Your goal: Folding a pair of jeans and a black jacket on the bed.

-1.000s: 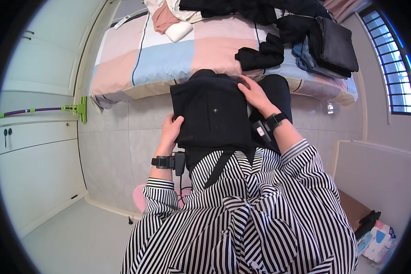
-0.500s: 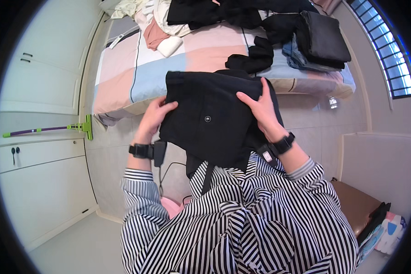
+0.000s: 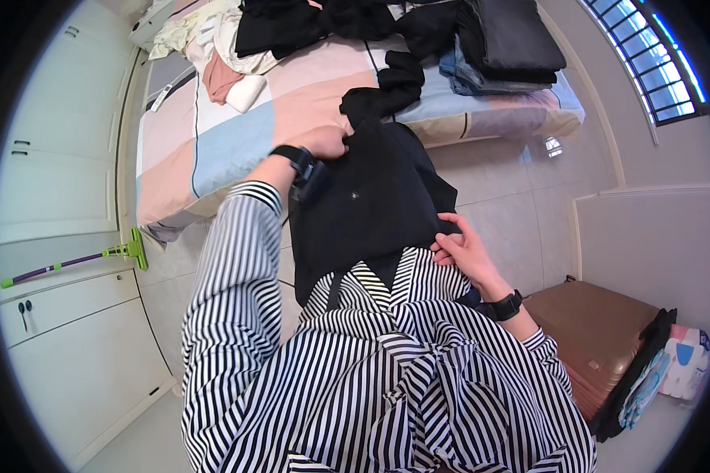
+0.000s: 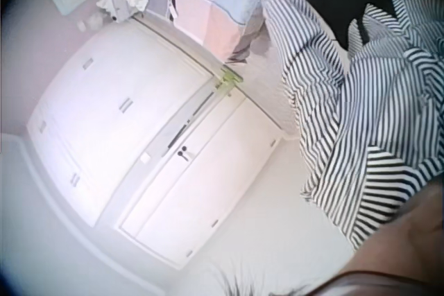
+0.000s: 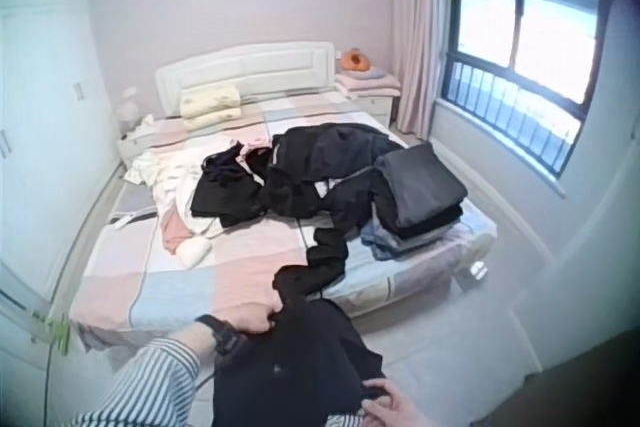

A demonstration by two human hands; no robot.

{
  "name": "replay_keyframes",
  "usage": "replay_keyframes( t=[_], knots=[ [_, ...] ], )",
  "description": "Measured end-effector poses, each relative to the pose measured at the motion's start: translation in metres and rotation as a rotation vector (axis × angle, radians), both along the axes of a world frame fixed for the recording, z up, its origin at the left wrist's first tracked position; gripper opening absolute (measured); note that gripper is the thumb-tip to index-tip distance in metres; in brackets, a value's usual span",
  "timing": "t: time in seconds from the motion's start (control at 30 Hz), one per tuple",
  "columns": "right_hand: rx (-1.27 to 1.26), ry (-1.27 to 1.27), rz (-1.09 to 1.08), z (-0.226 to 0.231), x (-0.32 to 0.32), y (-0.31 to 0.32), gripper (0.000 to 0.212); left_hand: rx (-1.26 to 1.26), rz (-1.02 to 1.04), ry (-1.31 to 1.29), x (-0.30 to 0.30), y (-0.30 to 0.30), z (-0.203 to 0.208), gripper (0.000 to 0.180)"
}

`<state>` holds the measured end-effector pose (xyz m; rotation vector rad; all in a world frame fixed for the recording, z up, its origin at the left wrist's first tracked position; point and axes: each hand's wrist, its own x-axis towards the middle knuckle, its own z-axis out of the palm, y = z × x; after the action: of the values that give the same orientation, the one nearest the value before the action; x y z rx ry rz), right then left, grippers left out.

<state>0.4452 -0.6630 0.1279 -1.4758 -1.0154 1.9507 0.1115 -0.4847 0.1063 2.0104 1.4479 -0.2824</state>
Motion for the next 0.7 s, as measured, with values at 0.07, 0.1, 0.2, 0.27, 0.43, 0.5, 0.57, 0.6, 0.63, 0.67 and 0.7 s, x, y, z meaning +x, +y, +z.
replay_keyframes(
  t=[0.07,0.1,0.2,0.27,0.43,0.5,0.57,0.6,0.63,0.67,0.7],
  knots=[
    [0.136,-0.18,0.103,0.007,0.006,0.004,0.044,0.009,0.064,0.053,0.005,-0.001,-0.026,0.037],
    [0.224,-0.302,0.117,0.0,0.004,0.006,0.042,0.069,0.155,-0.075,-0.008,-0.01,-0.033,0.039],
    [0.637,-0.72,0.11,0.015,0.009,0.012,0.04,0.362,0.283,-0.287,-0.009,-0.031,-0.005,0.044],
    [0.682,-0.73,0.076,0.009,0.001,0.019,0.038,0.55,0.413,-0.333,-0.023,-0.067,0.01,0.045],
    [0.698,-0.621,0.116,0.021,-0.02,0.031,0.043,0.491,0.958,-0.436,-0.031,-0.193,0.024,0.043],
    [0.663,-0.669,0.15,0.001,-0.027,0.039,0.048,0.391,1.052,-0.371,-0.006,-0.237,0.004,0.044],
    [0.73,-0.707,0.184,0.001,-0.033,0.042,0.048,0.259,1.237,-0.562,0.013,-0.259,-0.002,0.049],
    [0.8,-0.753,0.198,0.003,-0.036,0.044,0.048,0.163,1.348,-0.643,0.022,-0.262,0.004,0.048],
    [0.839,-0.797,0.215,0.006,-0.04,0.043,0.043,0.164,1.352,-0.648,0.026,-0.26,0.004,0.048],
    [0.842,-0.8,0.218,0.006,-0.043,0.044,0.043,0.28,1.336,-0.647,0.029,-0.257,0.004,0.042],
    [0.85,-0.79,0.221,0.005,-0.045,0.046,0.041,0.398,1.318,-0.645,0.032,-0.253,0.007,0.039]
  ],
)
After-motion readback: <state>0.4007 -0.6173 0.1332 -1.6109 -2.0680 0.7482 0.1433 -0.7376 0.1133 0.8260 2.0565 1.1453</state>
